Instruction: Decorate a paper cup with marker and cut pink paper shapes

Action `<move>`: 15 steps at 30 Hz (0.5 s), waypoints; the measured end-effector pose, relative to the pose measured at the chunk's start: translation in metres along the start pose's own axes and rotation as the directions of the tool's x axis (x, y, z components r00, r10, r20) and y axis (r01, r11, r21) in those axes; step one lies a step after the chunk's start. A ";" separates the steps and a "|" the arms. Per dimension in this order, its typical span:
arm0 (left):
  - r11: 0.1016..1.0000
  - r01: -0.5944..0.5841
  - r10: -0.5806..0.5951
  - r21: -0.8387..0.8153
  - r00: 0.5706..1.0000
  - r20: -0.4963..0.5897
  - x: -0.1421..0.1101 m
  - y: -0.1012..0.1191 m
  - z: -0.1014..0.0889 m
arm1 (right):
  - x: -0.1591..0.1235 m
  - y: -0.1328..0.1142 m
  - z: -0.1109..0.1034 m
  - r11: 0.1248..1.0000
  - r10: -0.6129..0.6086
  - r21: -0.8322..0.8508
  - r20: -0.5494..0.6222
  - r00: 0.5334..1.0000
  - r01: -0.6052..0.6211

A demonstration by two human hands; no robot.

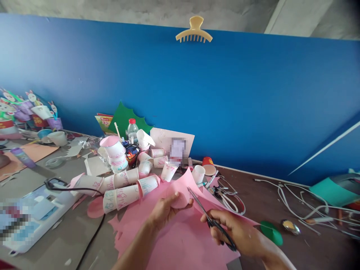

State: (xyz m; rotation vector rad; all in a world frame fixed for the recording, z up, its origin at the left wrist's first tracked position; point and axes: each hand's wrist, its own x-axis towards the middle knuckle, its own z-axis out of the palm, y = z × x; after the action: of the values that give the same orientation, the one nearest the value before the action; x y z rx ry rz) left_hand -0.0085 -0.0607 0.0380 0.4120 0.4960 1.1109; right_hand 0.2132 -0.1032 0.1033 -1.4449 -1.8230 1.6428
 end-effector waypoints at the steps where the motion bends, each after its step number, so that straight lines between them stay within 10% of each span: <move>1: 1.000 -0.008 0.008 0.005 1.000 -0.002 -0.001 0.000 0.001 | 0.000 -0.001 -0.001 1.000 0.002 0.013 0.017 1.000 -0.002; 15: 0.953 -0.022 0.027 0.303 1.000 -0.013 -0.006 -0.003 0.007 | 0.016 -0.008 0.004 1.000 -0.025 0.016 0.015 1.000 0.024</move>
State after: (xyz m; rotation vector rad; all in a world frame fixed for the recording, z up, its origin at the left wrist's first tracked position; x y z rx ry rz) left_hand -0.0045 -0.0676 0.0429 0.6788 0.6812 1.0650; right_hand 0.1994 -0.0914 0.1030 -1.4019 -1.8243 1.6573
